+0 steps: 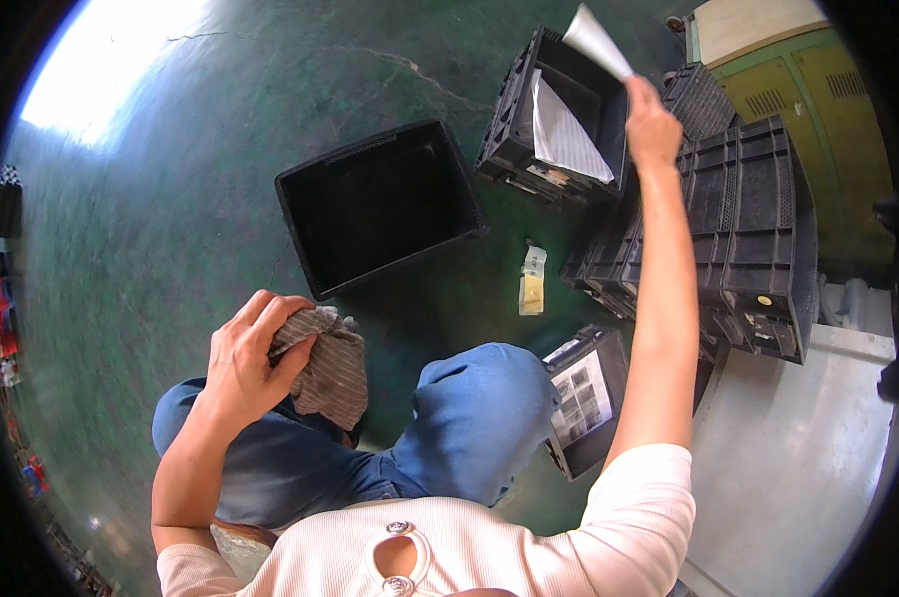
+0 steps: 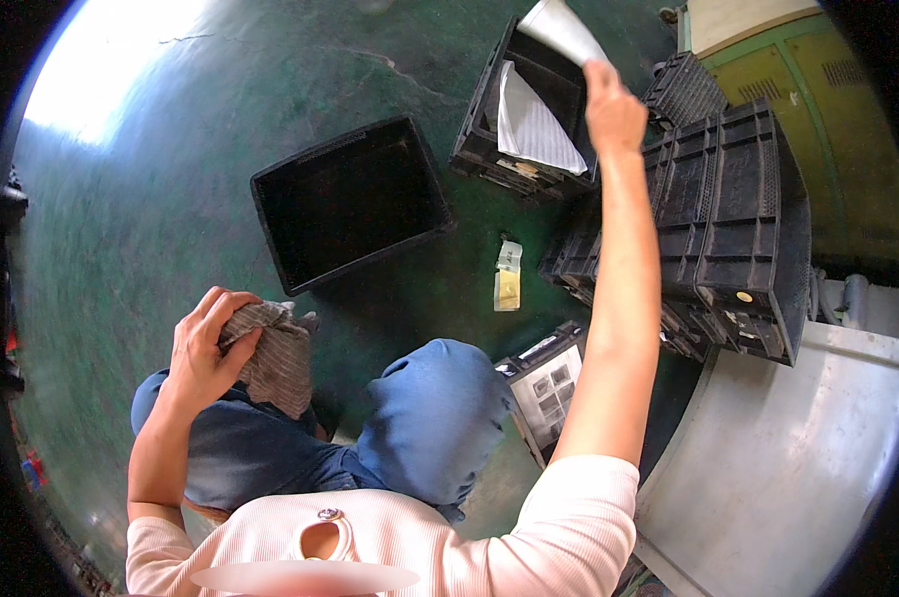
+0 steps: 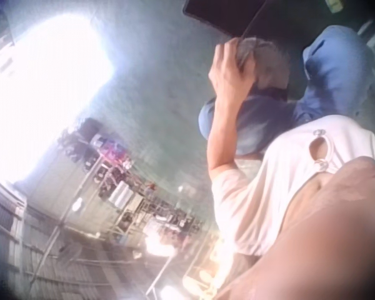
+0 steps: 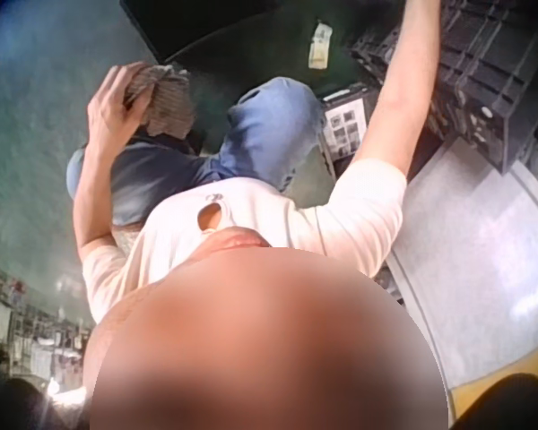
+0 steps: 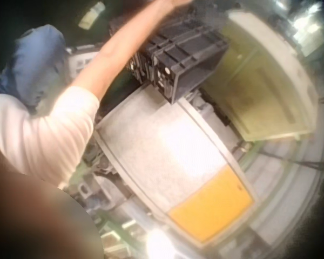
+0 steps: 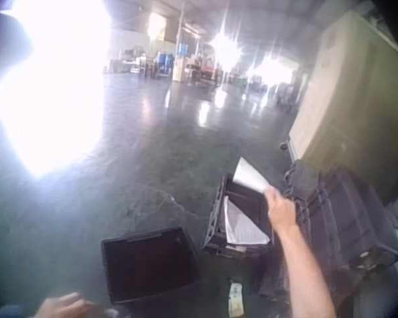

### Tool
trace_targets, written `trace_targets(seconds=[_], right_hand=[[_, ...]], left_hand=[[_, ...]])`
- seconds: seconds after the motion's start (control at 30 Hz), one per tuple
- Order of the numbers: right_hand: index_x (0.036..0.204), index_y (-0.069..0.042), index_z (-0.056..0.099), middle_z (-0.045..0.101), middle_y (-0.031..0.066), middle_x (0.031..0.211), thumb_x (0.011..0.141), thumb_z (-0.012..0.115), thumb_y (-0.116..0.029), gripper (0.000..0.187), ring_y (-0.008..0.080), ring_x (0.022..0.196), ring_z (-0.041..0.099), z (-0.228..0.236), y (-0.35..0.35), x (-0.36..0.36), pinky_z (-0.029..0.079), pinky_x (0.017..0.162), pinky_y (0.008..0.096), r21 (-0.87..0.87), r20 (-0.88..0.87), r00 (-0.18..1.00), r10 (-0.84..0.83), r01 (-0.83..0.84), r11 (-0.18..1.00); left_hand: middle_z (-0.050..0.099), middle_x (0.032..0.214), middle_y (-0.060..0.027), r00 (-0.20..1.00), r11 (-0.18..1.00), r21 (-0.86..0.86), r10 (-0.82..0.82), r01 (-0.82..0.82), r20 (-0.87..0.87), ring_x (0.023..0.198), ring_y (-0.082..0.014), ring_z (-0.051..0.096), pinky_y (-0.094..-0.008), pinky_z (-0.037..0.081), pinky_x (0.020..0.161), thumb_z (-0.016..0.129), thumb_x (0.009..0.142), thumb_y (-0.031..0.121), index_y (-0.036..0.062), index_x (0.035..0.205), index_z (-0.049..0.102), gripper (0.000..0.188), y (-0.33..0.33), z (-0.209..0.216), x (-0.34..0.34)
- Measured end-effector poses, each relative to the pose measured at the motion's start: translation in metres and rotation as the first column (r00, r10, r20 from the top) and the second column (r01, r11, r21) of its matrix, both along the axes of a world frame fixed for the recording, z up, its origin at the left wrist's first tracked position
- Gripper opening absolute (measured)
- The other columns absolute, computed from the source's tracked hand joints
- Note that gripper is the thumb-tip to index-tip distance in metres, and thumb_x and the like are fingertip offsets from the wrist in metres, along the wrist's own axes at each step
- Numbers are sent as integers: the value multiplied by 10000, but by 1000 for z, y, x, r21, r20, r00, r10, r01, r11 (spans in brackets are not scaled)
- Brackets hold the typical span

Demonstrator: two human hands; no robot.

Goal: The person squats outdoors, uses a red scoop to pour water from a white bucket onto a gray cloth, and wrings it out. Then the person moves indoors, removes a black plastic crate from a stack, wipes its interior with the cloth, and places a white sheet inside.

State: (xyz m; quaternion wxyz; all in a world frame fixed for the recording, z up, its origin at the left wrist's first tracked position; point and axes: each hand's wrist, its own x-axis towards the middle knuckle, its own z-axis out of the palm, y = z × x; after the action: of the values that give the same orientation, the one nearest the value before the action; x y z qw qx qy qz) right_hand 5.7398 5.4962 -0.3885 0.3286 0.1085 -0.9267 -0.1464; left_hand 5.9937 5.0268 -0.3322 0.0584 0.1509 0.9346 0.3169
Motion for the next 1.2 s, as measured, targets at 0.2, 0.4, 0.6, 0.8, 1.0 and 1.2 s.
trace_targets(seconds=[0.2, 0.4, 0.6, 0.8, 1.0, 1.2], right_hand=[[1141, -124, 535, 558, 66, 1238, 889, 518, -183, 259, 301, 1024, 604, -84, -4, 23, 508, 828, 427, -222, 502, 864, 30, 95, 971], [1055, -112, 580, 568, 77, 1111, 846, 601, -426, 377, 264, 1035, 557, -107, -32, 58, 458, 831, 384, -329, 252, 942, 222, -133, 935], [981, -141, 605, 622, 86, 984, 824, 636, -362, 273, 295, 920, 601, -70, -46, 57, 477, 741, 409, -353, 209, 970, 127, -46, 934], [1030, -77, 620, 669, 152, 935, 876, 585, -395, 356, 324, 905, 629, 52, 20, -5, 482, 773, 403, -603, 148, 985, -93, 164, 781], [1105, -15, 646, 678, 141, 963, 831, 637, -483, 542, 203, 873, 624, 164, 38, -18, 460, 808, 314, -747, 232, 972, -43, 206, 632], [1108, -91, 635, 647, 193, 1059, 878, 494, -534, 519, 334, 989, 621, 137, -78, 11, 469, 837, 433, -478, 235, 969, 75, 48, 877]], left_hand=[[585, 905, -108, 999, 999, -19, 38, -37, 33, 812, -310, 604, -377, 490, 691, 657, 742, 124, 74, 1028, 593, 297, -1, -6, 5], [581, 908, -109, 999, 1000, -20, 25, -24, 47, 812, -305, 604, -378, 489, 688, 656, 751, 131, 75, 1043, 588, 305, 3, -7, 1], [573, 910, -101, 999, 999, -29, -39, 40, 29, 805, -302, 601, -376, 487, 673, 664, 747, 139, 85, 1062, 582, 329, 4, -7, -4], [572, 910, -103, 996, 997, 18, -77, 78, -33, 813, -304, 597, -386, 490, 666, 667, 742, 143, 84, 1064, 579, 339, 3, -1, -5], [568, 910, -100, 990, 989, 79, -120, 126, -80, 833, -293, 592, -382, 494, 647, 673, 731, 142, 79, 1061, 572, 351, 1, 5, -11], [568, 925, -112, 973, 978, 79, -181, 193, -140, 798, -274, 597, -354, 506, 617, 658, 709, 114, 82, 1089, 579, 389, 1, 5, -13]])
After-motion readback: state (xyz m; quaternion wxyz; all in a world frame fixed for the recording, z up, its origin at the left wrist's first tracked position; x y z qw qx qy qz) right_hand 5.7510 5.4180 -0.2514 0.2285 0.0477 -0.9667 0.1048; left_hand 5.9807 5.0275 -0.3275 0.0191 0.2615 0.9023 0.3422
